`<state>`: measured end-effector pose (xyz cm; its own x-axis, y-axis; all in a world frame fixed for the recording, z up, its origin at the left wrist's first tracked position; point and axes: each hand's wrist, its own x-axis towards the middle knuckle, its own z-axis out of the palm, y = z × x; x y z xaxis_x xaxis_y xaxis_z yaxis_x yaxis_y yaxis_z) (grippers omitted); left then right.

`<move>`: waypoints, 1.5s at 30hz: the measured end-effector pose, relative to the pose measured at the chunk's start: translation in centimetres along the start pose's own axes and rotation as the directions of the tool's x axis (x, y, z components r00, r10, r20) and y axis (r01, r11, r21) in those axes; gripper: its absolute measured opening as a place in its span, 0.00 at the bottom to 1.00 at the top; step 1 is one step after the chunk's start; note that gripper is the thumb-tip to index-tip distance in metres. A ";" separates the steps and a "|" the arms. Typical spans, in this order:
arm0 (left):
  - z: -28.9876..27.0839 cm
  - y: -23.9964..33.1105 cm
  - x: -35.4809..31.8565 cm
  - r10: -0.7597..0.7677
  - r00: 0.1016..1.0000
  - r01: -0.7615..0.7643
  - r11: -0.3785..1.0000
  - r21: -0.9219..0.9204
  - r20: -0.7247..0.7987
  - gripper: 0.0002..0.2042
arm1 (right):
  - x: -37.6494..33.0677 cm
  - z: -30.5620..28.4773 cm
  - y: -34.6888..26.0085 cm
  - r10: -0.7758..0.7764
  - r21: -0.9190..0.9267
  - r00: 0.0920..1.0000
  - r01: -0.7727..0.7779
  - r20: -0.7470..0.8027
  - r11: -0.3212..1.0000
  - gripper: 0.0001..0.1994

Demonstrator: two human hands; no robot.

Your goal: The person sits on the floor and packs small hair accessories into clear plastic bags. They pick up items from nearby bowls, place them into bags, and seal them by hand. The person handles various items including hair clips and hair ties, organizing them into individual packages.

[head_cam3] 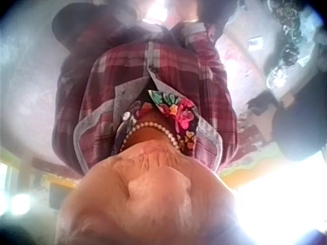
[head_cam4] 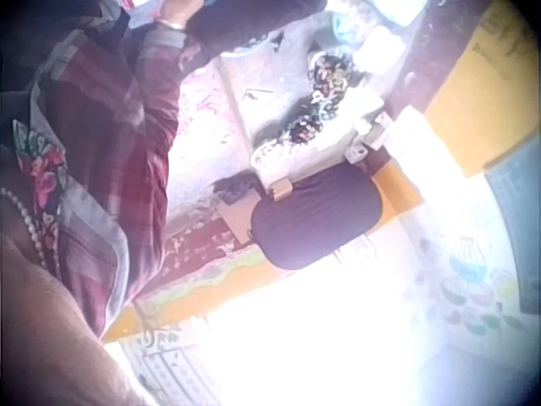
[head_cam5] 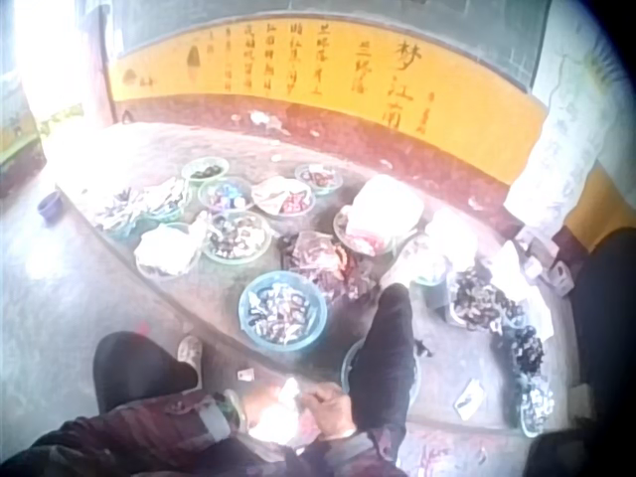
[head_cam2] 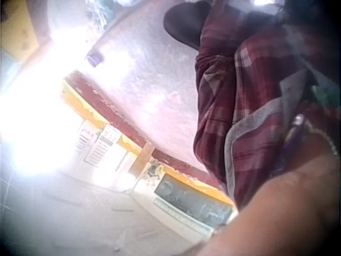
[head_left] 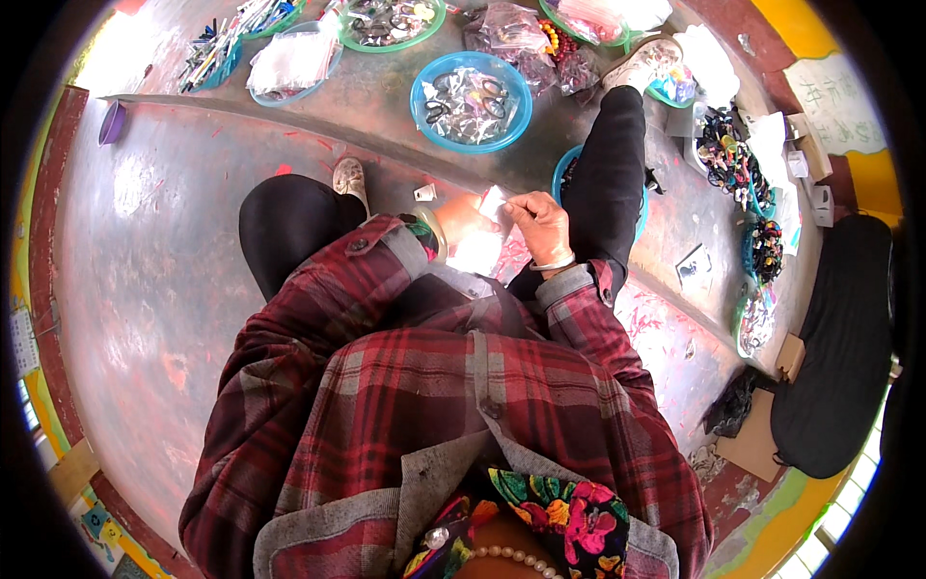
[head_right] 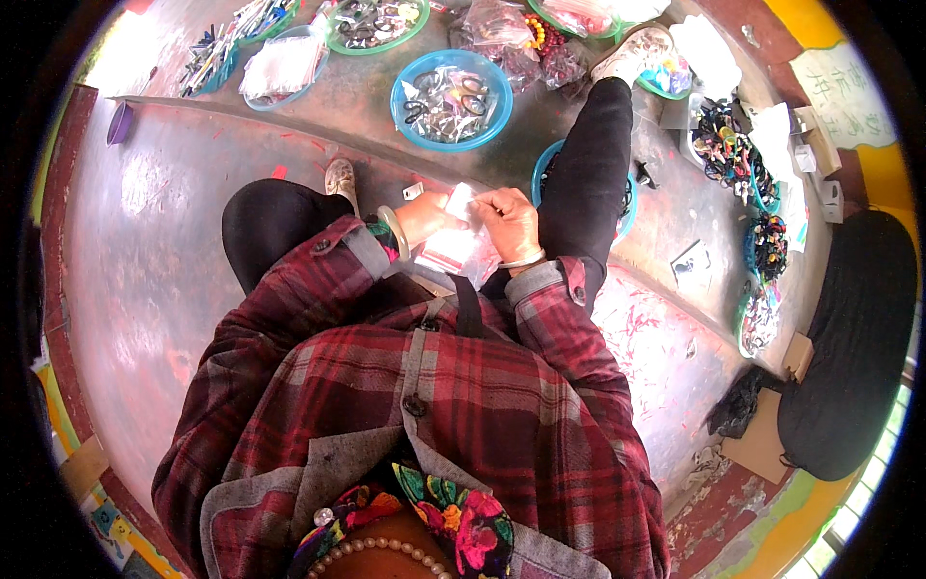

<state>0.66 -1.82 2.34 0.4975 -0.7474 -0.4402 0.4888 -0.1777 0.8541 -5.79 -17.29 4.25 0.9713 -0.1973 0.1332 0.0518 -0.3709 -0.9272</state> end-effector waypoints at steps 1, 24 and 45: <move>0.0 0.0 0.1 0.023 1.000 -0.022 0.998 -0.058 0.021 0.10 | 0.0 -0.1 -0.6 -0.099 -0.145 0.995 0.095 -0.018 0.985 0.05; -0.1 1.5 -0.3 0.023 0.997 -0.017 0.996 -0.086 0.075 0.14 | -0.2 -0.2 -1.9 -0.217 -0.154 0.971 0.201 -0.096 0.967 0.07; 1.4 4.0 -2.4 -0.098 0.994 0.110 0.888 -0.447 0.050 0.10 | -0.6 -0.6 -4.0 -0.645 -0.644 0.742 0.588 0.186 0.490 0.17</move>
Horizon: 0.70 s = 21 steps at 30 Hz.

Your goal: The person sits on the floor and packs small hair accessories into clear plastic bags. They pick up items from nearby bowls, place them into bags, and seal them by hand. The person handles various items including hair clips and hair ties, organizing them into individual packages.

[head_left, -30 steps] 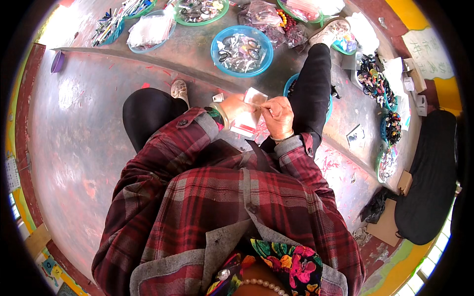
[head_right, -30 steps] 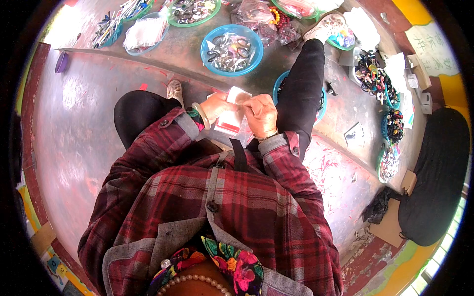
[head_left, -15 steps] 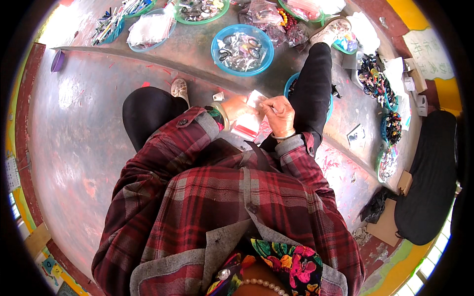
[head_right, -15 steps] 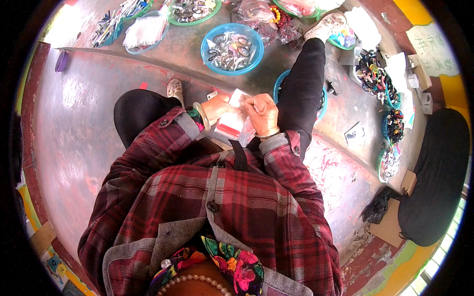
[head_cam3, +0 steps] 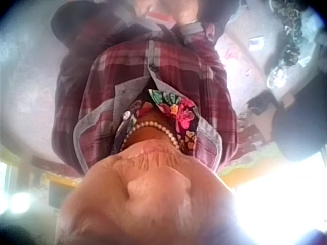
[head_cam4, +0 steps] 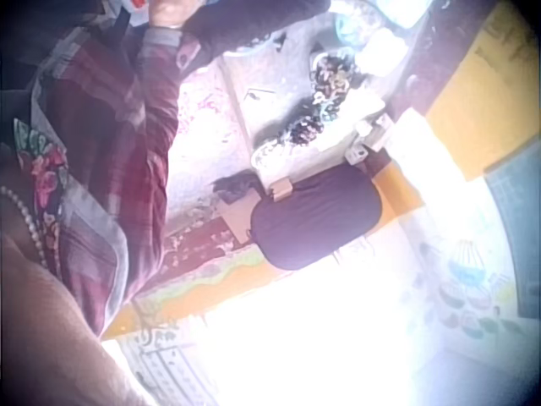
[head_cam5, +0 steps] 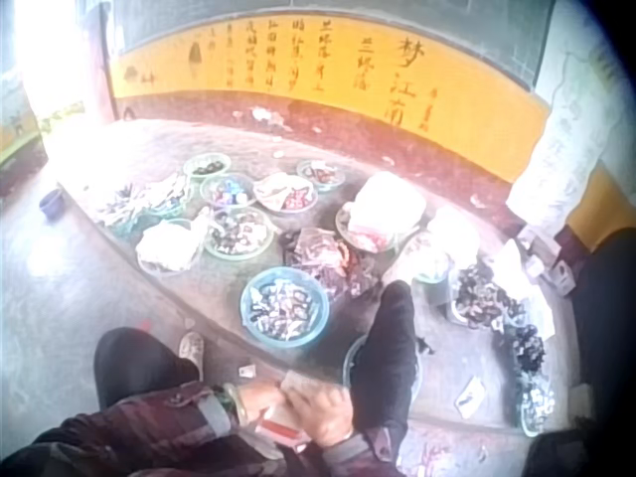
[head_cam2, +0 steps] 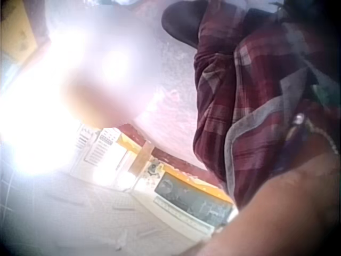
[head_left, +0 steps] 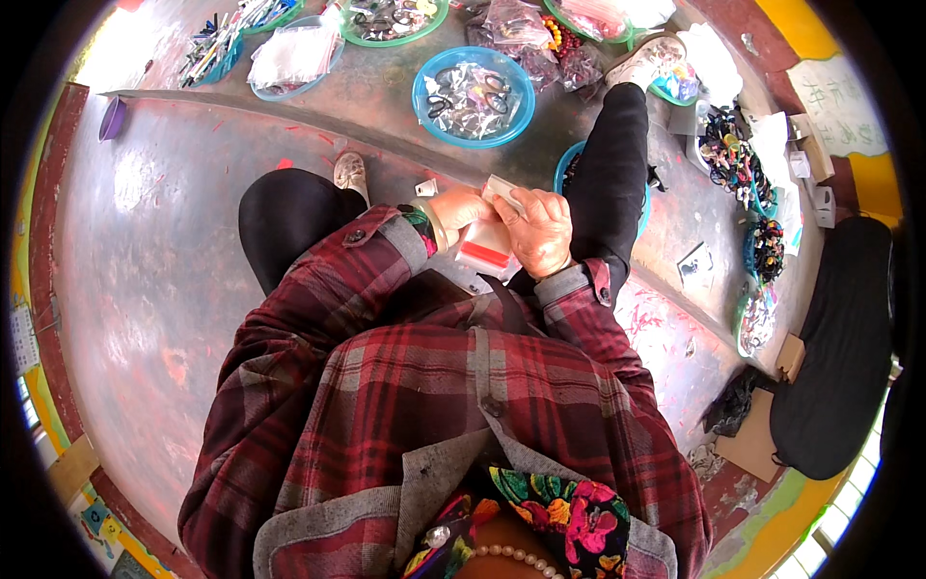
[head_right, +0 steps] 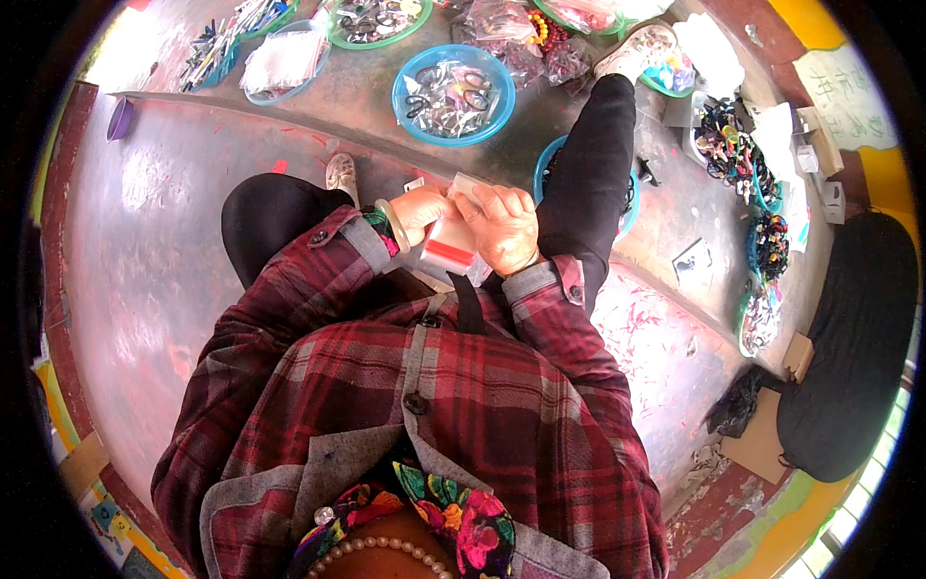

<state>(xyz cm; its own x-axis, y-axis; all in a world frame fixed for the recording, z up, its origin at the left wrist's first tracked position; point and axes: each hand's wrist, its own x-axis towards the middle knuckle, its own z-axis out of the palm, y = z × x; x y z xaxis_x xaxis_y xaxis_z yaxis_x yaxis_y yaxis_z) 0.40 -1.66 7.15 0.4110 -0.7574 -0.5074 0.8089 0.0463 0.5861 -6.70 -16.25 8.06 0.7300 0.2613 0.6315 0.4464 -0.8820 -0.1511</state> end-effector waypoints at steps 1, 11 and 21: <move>0.2 0.3 -0.3 0.001 1.000 -0.001 1.000 0.006 -0.010 0.10 | -0.1 0.0 0.0 -0.021 0.009 1.000 0.021 -0.016 1.000 0.17; -1.5 -0.9 1.4 0.019 0.999 -0.023 0.992 0.126 0.038 0.11 | 0.0 0.7 0.4 0.219 0.182 0.974 -0.225 0.054 0.957 0.10; -2.5 -1.3 2.3 0.099 0.994 -0.109 0.893 0.436 0.045 0.13 | -1.5 2.4 2.0 0.537 0.699 0.795 -0.554 0.283 0.452 0.03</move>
<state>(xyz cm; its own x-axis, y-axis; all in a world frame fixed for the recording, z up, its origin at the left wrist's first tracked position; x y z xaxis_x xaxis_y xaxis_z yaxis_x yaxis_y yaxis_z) 1.38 -1.84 3.67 0.4696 -0.7778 -0.4178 0.4946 -0.1603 0.8542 -5.68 -17.50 5.01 0.9663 -0.1553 0.2054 0.1587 -0.2691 -0.9499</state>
